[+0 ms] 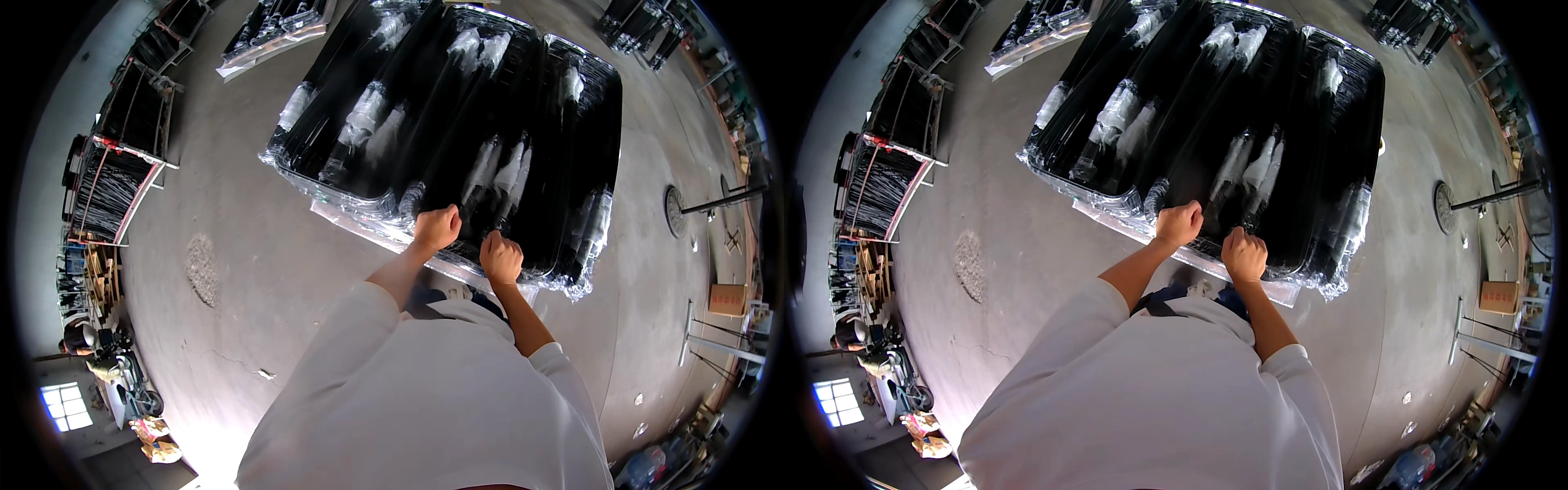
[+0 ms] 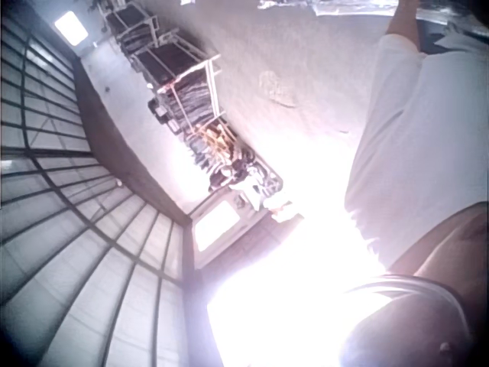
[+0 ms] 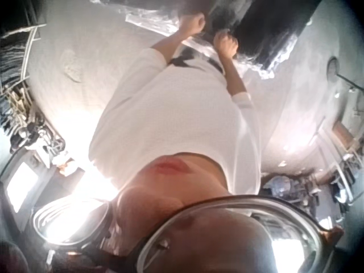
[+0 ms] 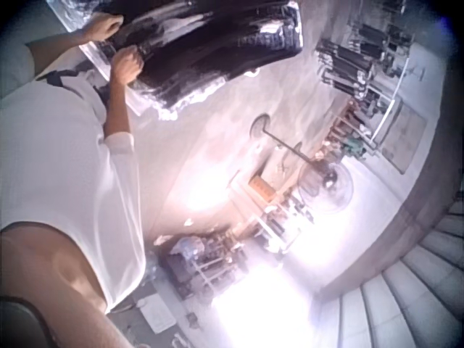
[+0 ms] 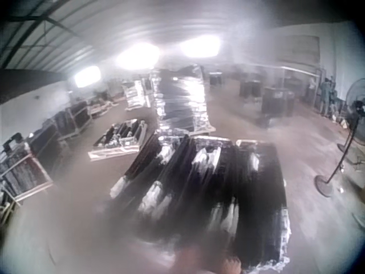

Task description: The person walks through a warehouse and applies red circular stickers to stacks of black wrapped items on pallets. They retrieve the stickers from a table, peel them off, and press them onto the plastic-wrapped bundles. The person also briefly handles a white roll of tape and adjusts their position around the pallets.

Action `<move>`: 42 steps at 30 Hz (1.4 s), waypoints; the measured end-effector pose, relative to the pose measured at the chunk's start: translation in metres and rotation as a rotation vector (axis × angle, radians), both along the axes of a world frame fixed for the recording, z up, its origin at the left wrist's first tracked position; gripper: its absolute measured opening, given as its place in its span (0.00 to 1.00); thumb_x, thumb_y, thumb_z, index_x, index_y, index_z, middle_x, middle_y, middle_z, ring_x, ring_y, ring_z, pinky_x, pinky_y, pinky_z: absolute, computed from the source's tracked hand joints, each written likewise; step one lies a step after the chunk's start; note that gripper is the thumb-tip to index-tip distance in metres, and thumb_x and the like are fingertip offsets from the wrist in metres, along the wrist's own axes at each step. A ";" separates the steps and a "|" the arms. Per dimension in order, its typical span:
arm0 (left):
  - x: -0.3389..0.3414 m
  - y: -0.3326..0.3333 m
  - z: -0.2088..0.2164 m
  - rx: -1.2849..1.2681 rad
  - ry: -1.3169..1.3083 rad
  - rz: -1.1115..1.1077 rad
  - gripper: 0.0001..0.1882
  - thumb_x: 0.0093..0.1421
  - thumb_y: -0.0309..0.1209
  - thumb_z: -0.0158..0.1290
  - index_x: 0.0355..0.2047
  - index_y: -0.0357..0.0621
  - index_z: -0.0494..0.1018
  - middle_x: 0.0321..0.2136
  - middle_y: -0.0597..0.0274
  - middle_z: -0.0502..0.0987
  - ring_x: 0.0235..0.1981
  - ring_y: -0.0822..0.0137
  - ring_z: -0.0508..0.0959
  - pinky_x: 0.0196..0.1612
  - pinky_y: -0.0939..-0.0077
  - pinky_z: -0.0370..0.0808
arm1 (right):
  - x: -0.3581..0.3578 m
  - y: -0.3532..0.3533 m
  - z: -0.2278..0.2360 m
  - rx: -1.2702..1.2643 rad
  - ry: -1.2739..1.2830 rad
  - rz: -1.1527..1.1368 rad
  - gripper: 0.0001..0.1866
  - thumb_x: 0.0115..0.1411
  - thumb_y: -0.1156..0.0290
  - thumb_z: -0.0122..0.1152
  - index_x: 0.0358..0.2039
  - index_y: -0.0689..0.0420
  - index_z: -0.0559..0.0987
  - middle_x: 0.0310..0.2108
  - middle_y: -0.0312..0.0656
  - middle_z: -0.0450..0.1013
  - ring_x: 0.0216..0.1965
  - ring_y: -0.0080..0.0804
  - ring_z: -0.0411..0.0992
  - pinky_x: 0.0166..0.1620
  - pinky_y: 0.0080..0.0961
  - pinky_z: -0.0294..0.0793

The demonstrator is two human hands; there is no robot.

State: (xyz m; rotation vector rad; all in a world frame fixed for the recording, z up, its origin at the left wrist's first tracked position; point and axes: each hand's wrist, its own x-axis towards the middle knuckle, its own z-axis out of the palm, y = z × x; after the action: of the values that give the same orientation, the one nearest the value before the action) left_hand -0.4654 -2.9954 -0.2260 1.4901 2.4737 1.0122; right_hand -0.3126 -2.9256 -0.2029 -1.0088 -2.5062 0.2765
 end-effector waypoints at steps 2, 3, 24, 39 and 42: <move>0.003 0.003 0.002 0.010 -0.006 -0.015 0.04 0.49 0.31 0.49 0.20 0.49 0.66 0.12 0.60 0.71 0.16 0.55 0.73 0.19 0.62 0.68 | 0.003 0.003 -0.002 0.037 0.011 0.009 0.09 0.48 0.70 0.51 0.14 0.55 0.66 0.14 0.43 0.70 0.17 0.39 0.70 0.25 0.33 0.69; 0.002 0.001 0.003 0.000 0.006 0.008 0.04 0.49 0.31 0.49 0.21 0.49 0.66 0.13 0.59 0.71 0.17 0.55 0.73 0.20 0.62 0.68 | 0.002 0.002 -0.003 0.035 0.011 0.016 0.09 0.48 0.70 0.51 0.14 0.55 0.66 0.13 0.43 0.69 0.17 0.39 0.70 0.25 0.33 0.69; 0.005 0.005 0.010 -0.097 0.070 0.012 0.03 0.51 0.32 0.46 0.22 0.51 0.67 0.15 0.58 0.73 0.19 0.53 0.74 0.22 0.60 0.68 | 0.006 0.004 -0.013 0.033 0.069 -0.011 0.07 0.47 0.71 0.50 0.15 0.55 0.67 0.11 0.40 0.68 0.15 0.36 0.69 0.24 0.30 0.69; 0.003 0.004 0.006 -0.121 0.069 0.006 0.04 0.52 0.34 0.47 0.23 0.50 0.69 0.16 0.56 0.73 0.21 0.51 0.74 0.23 0.60 0.69 | 0.006 0.002 -0.017 0.047 0.074 -0.026 0.06 0.46 0.70 0.51 0.16 0.55 0.68 0.11 0.40 0.69 0.16 0.35 0.70 0.26 0.31 0.69; 0.001 0.004 0.002 -0.118 0.091 0.006 0.04 0.52 0.34 0.47 0.23 0.50 0.69 0.16 0.56 0.73 0.21 0.51 0.74 0.23 0.60 0.69 | 0.005 0.002 -0.016 0.055 0.066 -0.036 0.06 0.46 0.70 0.51 0.15 0.54 0.68 0.11 0.40 0.69 0.17 0.35 0.70 0.27 0.31 0.69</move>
State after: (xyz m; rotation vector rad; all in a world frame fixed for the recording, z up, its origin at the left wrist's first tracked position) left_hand -0.4639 -2.9914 -0.2240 1.5256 2.5505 0.8011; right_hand -0.3074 -2.9240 -0.2187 -1.0061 -2.4202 0.2254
